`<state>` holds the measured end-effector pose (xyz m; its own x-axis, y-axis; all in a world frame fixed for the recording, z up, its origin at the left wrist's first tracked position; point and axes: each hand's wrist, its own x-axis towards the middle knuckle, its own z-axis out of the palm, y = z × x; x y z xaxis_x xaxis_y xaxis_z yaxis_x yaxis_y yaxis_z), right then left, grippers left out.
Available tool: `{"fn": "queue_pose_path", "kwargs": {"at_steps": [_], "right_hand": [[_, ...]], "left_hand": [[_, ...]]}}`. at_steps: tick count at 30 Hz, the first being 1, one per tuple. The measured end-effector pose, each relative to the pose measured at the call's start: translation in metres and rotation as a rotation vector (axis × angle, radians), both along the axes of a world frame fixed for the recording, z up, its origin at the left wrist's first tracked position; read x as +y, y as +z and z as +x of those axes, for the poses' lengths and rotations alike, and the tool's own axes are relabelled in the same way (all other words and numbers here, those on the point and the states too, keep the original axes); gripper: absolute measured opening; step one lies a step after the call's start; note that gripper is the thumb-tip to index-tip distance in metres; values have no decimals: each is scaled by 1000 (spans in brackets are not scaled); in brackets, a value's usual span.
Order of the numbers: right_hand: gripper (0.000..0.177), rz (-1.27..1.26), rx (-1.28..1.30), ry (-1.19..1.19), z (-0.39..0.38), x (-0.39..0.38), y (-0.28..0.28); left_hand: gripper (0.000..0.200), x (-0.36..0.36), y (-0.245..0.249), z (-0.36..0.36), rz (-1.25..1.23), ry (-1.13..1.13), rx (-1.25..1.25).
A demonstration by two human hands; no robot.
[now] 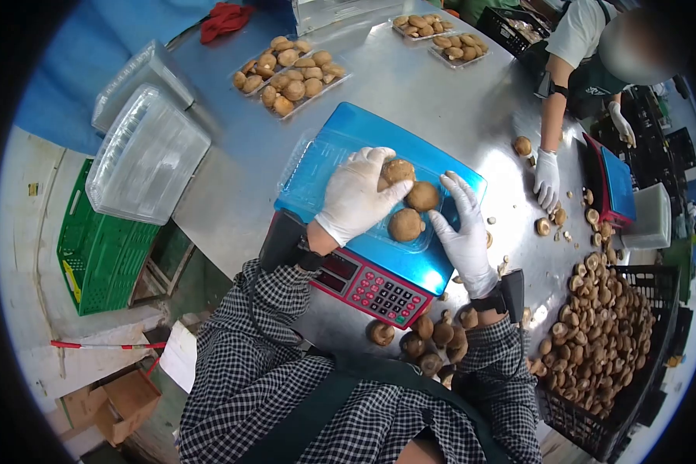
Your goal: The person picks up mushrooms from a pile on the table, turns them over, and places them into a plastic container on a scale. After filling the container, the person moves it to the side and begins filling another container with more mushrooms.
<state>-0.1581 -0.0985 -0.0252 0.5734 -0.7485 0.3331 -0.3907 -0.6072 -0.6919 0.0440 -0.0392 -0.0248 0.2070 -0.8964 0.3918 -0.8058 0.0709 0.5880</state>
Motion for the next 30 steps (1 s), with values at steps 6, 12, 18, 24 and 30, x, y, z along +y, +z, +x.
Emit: {"fn": "queue_pose_path", "kwargs": {"at_steps": [6,12,18,24,30], "right_hand": [[38,31,11,-22,-35,10,5],[33,71,113,-223,-112,51,15],[32,-4,-30,-861,-286,106,-18],[32,163,-173,-1262,-391,161,-58],[22,-31,349,-835,-348,188,-66]], "left_hand": [[30,0,-2,-6,-41,-23,-82],[34,-2,10,-12,128,-58,-100],[47,5,19,-7,88,-43,33],[33,25,85,-116,159,-323,182],[46,39,5,-229,352,-807,52]]}}
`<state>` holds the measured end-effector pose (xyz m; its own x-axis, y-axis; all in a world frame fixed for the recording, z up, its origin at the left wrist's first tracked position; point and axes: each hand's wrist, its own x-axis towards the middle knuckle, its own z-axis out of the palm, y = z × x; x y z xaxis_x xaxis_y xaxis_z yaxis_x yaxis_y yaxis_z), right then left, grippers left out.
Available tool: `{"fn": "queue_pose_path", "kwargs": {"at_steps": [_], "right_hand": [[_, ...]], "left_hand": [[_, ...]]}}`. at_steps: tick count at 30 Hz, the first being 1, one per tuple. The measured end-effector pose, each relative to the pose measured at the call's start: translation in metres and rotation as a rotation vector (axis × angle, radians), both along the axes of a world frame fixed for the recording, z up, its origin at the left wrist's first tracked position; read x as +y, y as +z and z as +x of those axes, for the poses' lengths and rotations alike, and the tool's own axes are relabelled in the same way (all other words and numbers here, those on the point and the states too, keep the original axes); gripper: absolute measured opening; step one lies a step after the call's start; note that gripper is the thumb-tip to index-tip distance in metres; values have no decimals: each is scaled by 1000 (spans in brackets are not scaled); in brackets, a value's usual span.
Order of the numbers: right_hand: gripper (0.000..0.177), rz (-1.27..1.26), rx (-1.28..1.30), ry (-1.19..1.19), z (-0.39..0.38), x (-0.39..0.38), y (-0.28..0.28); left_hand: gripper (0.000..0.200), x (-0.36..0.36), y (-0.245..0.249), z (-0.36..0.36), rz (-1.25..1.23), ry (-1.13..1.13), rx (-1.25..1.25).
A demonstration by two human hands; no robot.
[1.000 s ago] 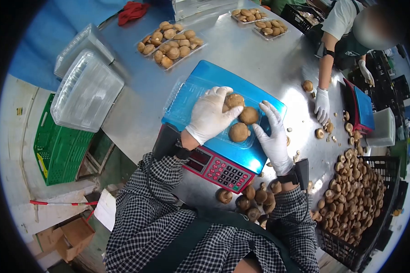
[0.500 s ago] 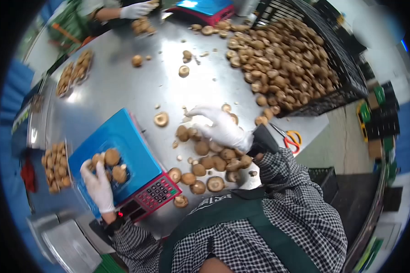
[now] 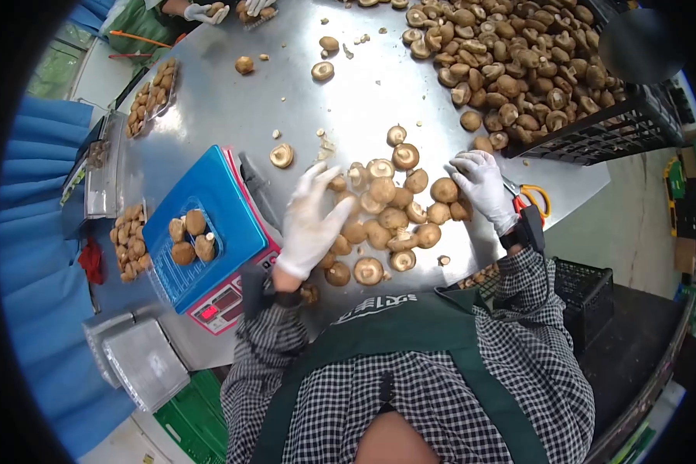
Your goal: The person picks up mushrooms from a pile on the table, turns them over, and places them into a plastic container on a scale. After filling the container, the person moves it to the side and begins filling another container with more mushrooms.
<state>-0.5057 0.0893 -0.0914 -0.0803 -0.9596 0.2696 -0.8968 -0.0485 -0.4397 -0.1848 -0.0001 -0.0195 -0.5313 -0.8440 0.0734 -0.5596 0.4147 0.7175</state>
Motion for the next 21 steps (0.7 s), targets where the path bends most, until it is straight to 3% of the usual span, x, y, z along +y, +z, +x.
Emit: {"fn": "queue_pose_path", "kwargs": {"at_steps": [3,5,6,10,11,12,15,18,21], "right_hand": [[21,7,-41,-38,-1,14,2],[22,-90,-533,-166,-13,25,6],[25,-101,-582,-203,-21,31,10],[29,-88,-471,-263,-31,44,12],[32,6,-579,-288,-26,41,13],[37,5,-354,-236,-24,35,17],[39,92,-27,-206,-15,16,18],[35,194,5,-162,-19,12,5],[31,132,-144,-147,-22,21,-4]], "left_hand": [[54,-7,-50,-21,-163,16,-168],[56,-11,-65,-32,-210,15,-257],[59,-13,-70,-36,-263,22,-348],[57,-7,-73,-42,-280,-79,-380],[57,-4,-74,-42,-289,-98,-371],[57,0,-72,-42,-290,-100,-370],[58,12,-61,-41,-264,-116,-367],[58,22,-44,-34,-263,-171,-418],[55,25,-38,-33,-223,-123,-396]]}}
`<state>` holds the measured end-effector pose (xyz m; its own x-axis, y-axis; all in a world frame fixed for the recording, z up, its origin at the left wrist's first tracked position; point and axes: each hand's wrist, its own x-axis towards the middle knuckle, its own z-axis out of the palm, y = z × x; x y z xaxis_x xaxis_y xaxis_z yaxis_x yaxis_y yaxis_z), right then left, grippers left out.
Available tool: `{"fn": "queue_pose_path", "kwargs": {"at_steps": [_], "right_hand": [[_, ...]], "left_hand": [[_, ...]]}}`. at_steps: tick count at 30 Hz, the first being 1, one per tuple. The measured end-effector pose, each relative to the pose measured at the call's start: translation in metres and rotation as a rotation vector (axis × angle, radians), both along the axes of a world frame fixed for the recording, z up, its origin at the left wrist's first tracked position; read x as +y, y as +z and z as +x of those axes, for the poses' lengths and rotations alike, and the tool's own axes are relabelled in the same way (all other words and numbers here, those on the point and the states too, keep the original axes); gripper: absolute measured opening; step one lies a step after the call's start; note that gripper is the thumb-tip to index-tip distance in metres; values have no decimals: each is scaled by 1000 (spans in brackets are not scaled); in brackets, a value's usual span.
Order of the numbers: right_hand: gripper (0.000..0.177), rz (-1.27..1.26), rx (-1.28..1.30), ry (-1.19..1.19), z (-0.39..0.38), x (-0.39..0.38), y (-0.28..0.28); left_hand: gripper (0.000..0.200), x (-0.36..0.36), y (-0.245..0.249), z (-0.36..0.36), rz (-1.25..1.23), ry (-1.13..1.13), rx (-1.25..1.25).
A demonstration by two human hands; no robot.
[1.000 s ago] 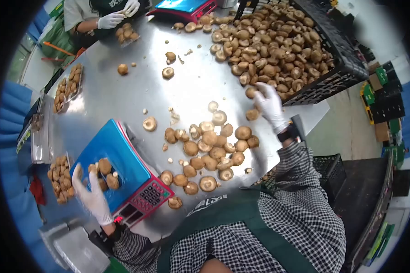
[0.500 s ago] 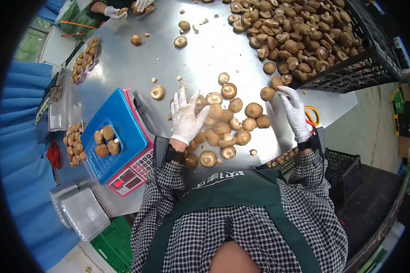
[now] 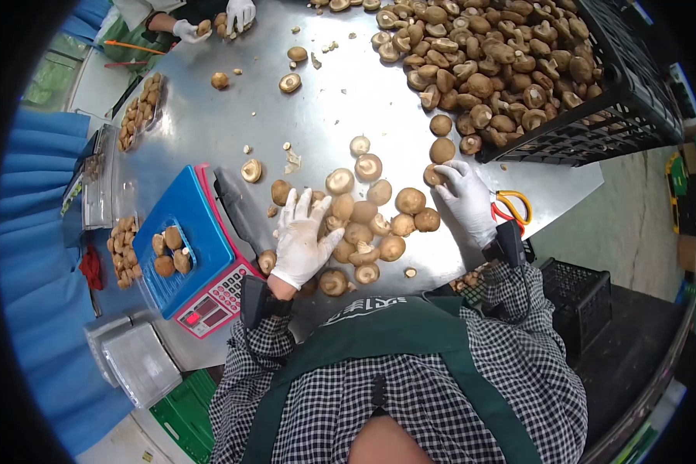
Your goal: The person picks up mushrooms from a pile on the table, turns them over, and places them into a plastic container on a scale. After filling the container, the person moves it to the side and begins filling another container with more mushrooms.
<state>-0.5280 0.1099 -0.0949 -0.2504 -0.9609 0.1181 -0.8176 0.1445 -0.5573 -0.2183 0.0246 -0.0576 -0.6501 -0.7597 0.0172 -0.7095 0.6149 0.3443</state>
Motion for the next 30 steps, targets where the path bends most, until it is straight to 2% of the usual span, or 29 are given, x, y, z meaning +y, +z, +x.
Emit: {"fn": "queue_pose_path", "kwargs": {"at_steps": [2,3,5,7,9,11,13,15,17,18,19,20,21,22,23,24,26,30], "right_hand": [[29,-88,-181,-27,-1,8,-1],[28,-51,-331,-117,-4,13,-7],[29,-47,-454,-194,-5,14,7],[31,-89,-441,-208,-9,10,8],[33,-139,-425,-225,-12,1,9],[39,-97,-149,-215,-13,-9,9],[50,-24,-77,-198,-15,-22,1],[52,66,10,-184,-14,-33,2],[52,72,-24,-205,-20,-36,-2],[52,74,-56,-221,-19,-39,-1],[45,-45,-222,-230,-17,-36,2],[42,-35,-607,-270,-15,-33,7],[39,-16,-993,-298,-10,-33,20],[36,-106,-1465,-277,-5,-33,26],[38,-86,-1475,-265,-5,-31,39],[38,-80,-1574,-207,-7,-27,36],[40,-96,-1689,-118,-9,-25,31],[46,-71,-1790,-47,-4,-23,32]], "left_hand": [[51,-5,6,-8,-45,89,58],[51,-8,13,-16,-42,95,51],[45,-14,25,-39,6,40,213],[38,-14,18,-68,31,-102,384],[39,-10,18,-97,153,-200,258],[43,-7,3,-118,216,-244,142],[46,-9,-7,-129,209,-286,77],[47,-9,-9,-134,209,-330,-65],[47,-14,-6,-131,226,-317,-104],[48,-17,-4,-126,502,-168,127],[49,-20,-2,-120,765,-3,361],[53,-23,3,-114,1135,77,665],[55,-29,15,-108,1201,121,724],[56,-34,13,-101,1146,-3,746],[57,-38,11,-94,1085,-126,762],[57,-39,12,-90,1063,-99,762],[58,-36,12,-87,1631,47,1168],[57,-32,23,-83,1703,70,1235]]}}
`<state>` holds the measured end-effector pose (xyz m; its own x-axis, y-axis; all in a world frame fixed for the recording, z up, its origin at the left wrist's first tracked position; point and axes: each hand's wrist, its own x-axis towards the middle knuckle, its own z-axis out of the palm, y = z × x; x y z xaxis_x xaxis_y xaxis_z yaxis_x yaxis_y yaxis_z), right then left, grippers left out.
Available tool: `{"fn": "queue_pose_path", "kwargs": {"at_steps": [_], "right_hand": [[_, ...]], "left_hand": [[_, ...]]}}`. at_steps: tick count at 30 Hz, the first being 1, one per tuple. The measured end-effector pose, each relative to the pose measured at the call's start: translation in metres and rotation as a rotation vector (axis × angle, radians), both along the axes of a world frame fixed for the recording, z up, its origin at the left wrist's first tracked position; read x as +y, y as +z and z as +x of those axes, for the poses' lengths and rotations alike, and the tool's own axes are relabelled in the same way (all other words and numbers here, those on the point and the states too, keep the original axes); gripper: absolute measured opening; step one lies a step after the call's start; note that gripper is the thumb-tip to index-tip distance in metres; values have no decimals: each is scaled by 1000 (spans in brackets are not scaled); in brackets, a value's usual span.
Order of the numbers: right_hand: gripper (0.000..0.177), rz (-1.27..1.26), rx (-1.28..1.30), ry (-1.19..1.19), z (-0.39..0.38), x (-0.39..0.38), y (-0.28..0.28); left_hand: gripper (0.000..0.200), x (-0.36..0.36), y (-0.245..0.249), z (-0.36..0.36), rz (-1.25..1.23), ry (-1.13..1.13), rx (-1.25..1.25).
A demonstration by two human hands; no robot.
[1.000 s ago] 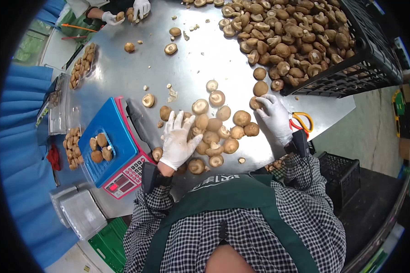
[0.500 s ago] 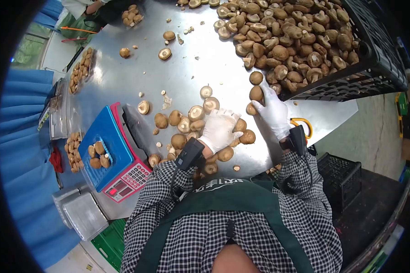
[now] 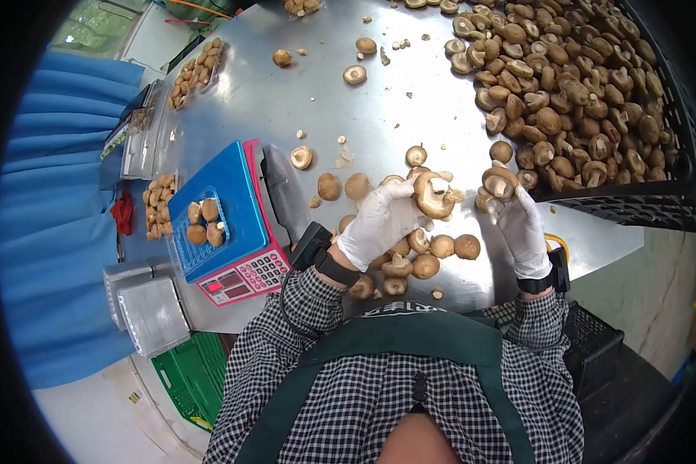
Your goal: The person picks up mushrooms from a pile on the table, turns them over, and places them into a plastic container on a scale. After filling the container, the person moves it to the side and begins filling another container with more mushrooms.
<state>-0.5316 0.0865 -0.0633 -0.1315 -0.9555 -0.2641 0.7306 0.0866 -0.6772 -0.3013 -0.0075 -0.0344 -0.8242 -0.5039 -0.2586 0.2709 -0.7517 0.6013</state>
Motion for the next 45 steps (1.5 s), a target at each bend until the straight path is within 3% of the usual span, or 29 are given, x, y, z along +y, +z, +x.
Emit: {"fn": "queue_pose_path", "kwargs": {"at_steps": [5,6,11,14,18,19,21,23,25,27,29,30,35,37,39,43,44,45], "right_hand": [[51,-76,-131,154,2,5,-5],[52,-88,5,182,4,4,6],[48,-127,78,251,13,7,17],[38,-119,497,329,18,5,29],[26,92,548,317,40,-5,48],[25,100,676,352,40,-7,55],[23,72,832,429,32,-5,35],[31,43,993,403,22,-4,11],[40,123,1398,200,13,-3,-6],[45,189,1351,154,4,-15,-9],[44,214,1755,-8,1,-33,8],[43,247,1798,8,-4,-41,8],[40,133,1811,-15,-12,-50,-9],[39,105,1626,129,-5,-40,-14],[41,153,1091,387,-5,-31,-16],[34,128,658,294,-12,-6,0],[32,159,485,255,-16,-1,7],[32,160,486,249,-22,3,5]], "left_hand": [[51,10,8,1,35,89,-29],[50,11,12,2,50,129,-72],[44,16,16,1,55,178,-113],[42,20,16,-1,13,159,-139],[40,24,20,-5,-153,115,-328],[40,24,20,-6,-155,100,-313],[43,25,16,-4,-651,15,-649],[43,29,-2,-6,-791,72,-654],[45,27,-9,-5,-1466,-79,-909],[48,33,-13,-13,-1584,-166,-937],[48,38,-23,-18,-1784,-274,-1022],[51,38,-18,-21,-1756,-356,-1049],[49,29,-10,-17,-1717,-322,-1016],[45,21,-9,-16,-1608,-138,-867],[38,8,-5,-23,-1624,-67,-850],[29,-29,-17,-67,-1619,135,-761],[32,-34,-23,-80,-1583,67,-806],[35,-39,-27,-94,-1547,-2,-850]]}}
